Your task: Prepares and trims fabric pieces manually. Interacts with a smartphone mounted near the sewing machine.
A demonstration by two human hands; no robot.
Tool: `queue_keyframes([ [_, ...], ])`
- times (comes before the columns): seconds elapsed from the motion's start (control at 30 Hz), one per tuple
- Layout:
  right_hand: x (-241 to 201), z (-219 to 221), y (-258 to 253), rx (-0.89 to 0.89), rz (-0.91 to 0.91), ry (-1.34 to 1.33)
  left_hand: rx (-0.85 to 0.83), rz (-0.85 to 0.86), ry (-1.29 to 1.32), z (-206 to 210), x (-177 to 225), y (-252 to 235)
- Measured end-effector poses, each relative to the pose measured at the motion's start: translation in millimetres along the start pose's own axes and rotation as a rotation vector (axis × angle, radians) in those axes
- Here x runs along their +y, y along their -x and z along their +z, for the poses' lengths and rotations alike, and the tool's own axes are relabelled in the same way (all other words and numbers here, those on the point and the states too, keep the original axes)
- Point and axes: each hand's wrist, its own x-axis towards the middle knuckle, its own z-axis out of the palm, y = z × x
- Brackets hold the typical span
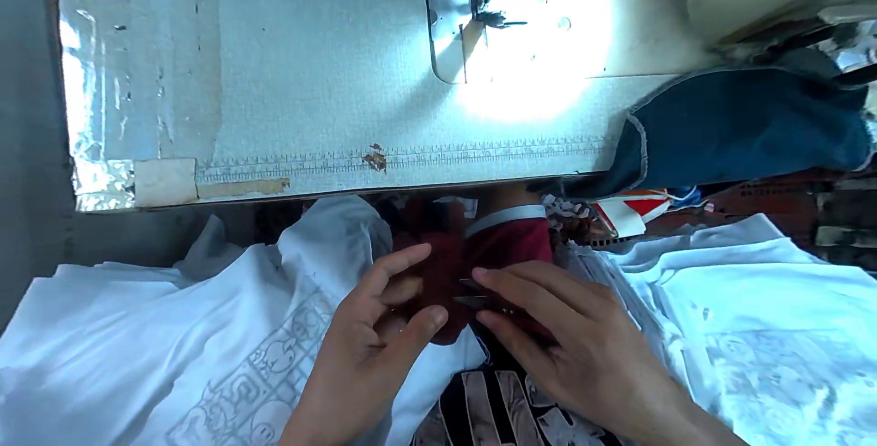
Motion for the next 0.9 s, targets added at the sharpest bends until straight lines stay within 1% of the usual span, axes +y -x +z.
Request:
queue_keyframes([
  [0.23, 1.2, -3.9, -3.1, -0.028, -0.013, 0.044, 0.009, 0.013, -0.055, -1.1, 1.4, 0.7],
  [0.53, -1.5, -2.8, -4.1, -0.011, -0.02, 0.029, 0.042, 0.026, -0.08, -0.2, 1.9, 0.8],
  [0.9, -6.0, -1.7, -4.3, 0.007, -0.044, 0.179, 0.048, 0.03, -0.113, 2.1, 2.9, 1.7],
])
